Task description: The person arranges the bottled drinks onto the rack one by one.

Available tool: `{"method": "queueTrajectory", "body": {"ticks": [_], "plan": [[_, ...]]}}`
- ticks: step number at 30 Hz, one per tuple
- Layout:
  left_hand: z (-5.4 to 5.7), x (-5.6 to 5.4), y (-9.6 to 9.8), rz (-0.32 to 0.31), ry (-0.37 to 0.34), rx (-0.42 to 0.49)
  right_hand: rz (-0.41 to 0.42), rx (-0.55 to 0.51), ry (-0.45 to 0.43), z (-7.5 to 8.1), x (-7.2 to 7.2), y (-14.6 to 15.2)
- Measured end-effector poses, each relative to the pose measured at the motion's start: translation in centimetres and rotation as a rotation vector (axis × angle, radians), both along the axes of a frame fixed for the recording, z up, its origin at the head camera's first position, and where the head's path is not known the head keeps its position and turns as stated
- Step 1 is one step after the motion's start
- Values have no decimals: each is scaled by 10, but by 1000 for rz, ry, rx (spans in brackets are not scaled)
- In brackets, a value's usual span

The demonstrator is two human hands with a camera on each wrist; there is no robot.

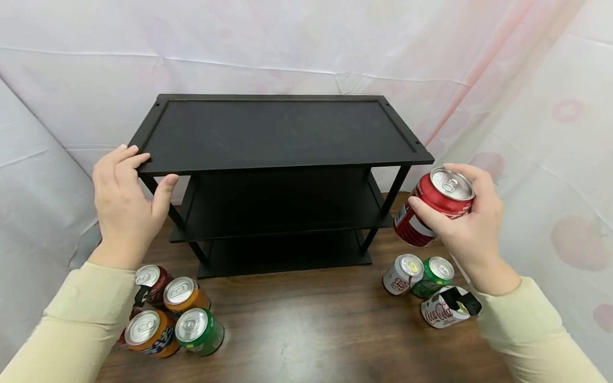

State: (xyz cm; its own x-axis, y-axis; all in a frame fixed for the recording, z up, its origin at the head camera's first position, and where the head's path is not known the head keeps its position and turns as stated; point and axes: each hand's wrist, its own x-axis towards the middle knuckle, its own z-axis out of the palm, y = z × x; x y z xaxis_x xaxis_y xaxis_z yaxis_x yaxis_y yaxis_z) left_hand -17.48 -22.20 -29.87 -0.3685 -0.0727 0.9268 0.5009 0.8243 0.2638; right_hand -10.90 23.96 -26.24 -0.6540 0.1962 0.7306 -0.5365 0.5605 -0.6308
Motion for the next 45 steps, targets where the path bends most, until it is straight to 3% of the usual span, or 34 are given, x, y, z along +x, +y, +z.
{"method": "queueTrajectory", "body": {"ticks": [16, 27, 45], "plan": [[0, 2, 0, -1, -6, 1, -19, 91, -39, 28, -16, -3], [0, 0, -1, -7, -5, -2, 14, 86, -1, 47, -26, -8], [0, 0, 0, -3, -12, -6, 39, 4, -153, 93, -49, -13]]}}
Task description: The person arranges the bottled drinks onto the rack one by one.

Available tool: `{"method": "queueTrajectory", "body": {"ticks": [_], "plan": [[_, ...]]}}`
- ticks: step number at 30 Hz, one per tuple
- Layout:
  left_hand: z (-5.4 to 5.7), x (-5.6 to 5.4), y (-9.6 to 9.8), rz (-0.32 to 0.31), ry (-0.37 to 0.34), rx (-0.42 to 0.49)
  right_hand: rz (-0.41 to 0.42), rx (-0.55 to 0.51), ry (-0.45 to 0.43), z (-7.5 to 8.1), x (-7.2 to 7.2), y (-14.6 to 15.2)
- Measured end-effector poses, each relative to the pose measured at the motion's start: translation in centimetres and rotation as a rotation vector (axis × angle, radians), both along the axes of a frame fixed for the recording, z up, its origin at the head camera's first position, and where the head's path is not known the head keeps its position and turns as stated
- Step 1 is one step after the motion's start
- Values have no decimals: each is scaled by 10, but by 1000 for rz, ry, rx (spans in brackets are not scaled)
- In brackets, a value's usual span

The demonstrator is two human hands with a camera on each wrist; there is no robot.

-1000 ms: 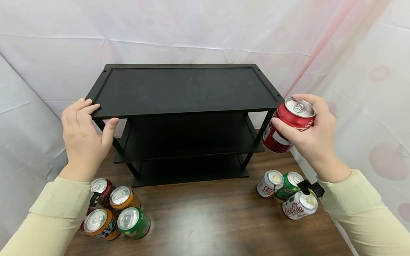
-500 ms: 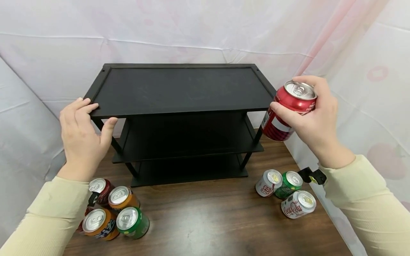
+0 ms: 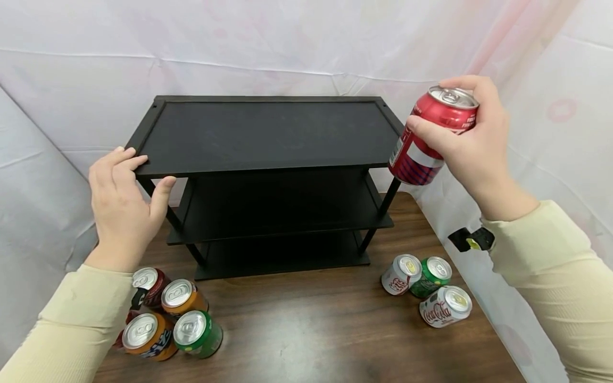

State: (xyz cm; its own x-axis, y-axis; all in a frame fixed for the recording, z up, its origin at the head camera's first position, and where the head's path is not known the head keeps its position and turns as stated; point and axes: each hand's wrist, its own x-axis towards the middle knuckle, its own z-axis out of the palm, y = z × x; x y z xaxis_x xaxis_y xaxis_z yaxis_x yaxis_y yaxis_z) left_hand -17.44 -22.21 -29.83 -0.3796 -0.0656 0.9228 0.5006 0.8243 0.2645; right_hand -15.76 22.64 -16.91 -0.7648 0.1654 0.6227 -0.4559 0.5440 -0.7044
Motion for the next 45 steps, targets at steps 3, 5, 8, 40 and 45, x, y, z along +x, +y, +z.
{"method": "queueTrajectory", "body": {"ticks": [3, 5, 8, 40, 45], "plan": [[0, 0, 1, 0, 0, 0, -22, 1, -47, 7, -2, -1], [0, 0, 1, 3, 0, 0, -34, 5, -85, 11, -4, -3], [0, 2, 2, 8, 0, 1, -50, 21, -136, 17, -6, -5], [2, 7, 3, 13, -6, 12, -5, 97, -282, 32, -67, -24], [1, 6, 3, 14, -3, 12, 0, 110, -288, 31, -77, -27]]}}
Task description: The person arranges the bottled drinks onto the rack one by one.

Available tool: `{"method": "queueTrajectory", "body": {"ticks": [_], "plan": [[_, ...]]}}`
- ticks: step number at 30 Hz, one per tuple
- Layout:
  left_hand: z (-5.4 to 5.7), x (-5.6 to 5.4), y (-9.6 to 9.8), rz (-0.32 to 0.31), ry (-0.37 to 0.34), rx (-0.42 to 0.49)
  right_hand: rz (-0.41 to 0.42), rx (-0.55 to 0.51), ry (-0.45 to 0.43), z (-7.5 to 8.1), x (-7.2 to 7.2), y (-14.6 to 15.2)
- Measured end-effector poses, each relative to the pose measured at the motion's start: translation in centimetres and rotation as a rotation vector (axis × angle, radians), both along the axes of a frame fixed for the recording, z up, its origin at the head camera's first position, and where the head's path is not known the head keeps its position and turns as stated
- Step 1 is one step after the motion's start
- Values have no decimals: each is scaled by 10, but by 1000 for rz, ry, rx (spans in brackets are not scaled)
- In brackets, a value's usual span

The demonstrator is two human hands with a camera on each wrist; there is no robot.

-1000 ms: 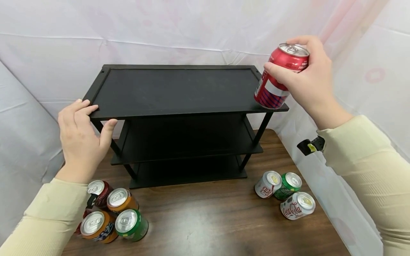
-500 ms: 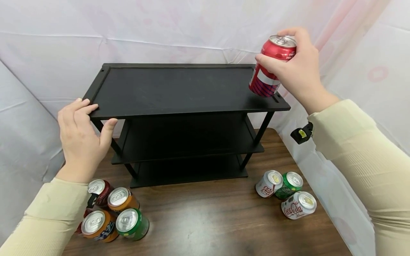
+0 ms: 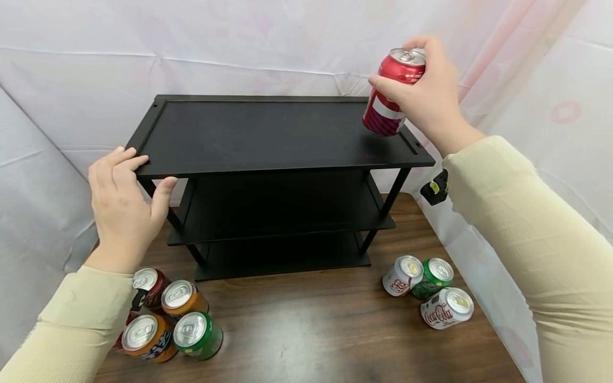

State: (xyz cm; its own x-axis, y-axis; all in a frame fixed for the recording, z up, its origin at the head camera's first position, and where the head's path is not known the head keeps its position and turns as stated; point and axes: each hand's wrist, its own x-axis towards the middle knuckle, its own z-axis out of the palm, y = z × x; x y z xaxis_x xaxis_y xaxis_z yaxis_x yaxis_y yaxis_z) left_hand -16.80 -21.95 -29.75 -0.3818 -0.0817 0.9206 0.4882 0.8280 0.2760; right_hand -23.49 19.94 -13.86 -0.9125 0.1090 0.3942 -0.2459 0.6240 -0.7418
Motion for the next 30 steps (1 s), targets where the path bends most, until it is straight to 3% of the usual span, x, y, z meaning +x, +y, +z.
{"method": "queueTrajectory", "body": {"ticks": [12, 30], "plan": [[1, -1, 3, -6, 15, 3, -27, -17, -29, -4, -11, -1], [3, 4, 2, -4, 17, 9, -18, 15, -32, -6, -13, -6]]}}
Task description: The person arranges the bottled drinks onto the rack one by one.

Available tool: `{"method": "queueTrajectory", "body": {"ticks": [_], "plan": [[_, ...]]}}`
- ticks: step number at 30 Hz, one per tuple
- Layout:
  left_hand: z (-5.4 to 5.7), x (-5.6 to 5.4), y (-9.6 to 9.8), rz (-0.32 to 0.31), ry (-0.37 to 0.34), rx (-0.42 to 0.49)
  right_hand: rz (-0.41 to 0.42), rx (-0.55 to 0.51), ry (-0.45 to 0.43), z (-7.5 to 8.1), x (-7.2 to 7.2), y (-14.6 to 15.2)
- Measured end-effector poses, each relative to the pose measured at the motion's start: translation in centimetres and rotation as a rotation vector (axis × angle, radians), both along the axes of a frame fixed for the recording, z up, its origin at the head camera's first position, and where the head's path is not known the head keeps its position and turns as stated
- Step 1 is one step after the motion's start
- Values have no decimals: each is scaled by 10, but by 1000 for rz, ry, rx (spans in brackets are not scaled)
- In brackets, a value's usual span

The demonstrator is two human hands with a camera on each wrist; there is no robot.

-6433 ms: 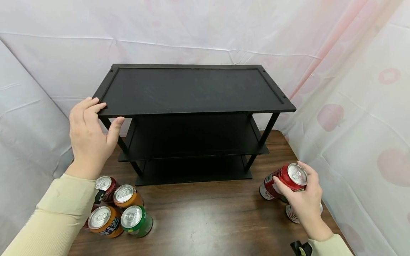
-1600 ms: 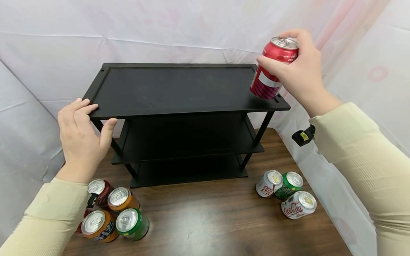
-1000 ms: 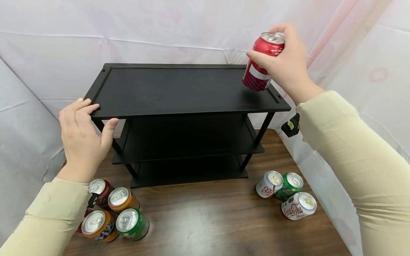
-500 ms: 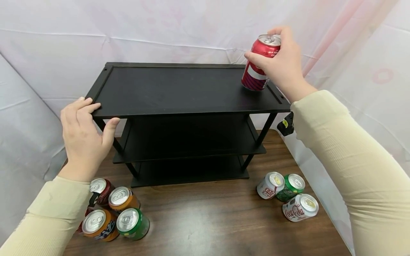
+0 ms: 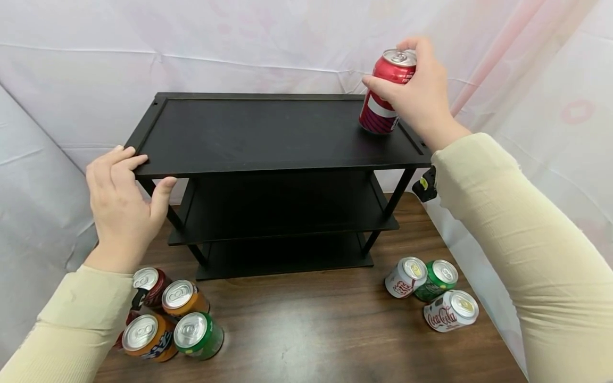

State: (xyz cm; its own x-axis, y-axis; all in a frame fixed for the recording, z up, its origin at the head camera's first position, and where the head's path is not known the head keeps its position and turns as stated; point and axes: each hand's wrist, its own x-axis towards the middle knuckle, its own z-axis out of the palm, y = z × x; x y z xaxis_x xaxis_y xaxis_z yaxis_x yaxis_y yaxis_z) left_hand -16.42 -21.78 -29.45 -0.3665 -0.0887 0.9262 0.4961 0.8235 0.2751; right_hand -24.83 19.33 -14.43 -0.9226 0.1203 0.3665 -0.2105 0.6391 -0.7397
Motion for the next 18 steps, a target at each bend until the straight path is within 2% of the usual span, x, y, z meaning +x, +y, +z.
{"method": "queueTrajectory", "body": {"ticks": [11, 18], "plan": [[-7, -5, -7, 5, 5, -12, -7, 28, -15, -1, -2, -3], [-8, -6, -8, 2, 13, -16, 1, 84, -19, -3, -3, -3]]}}
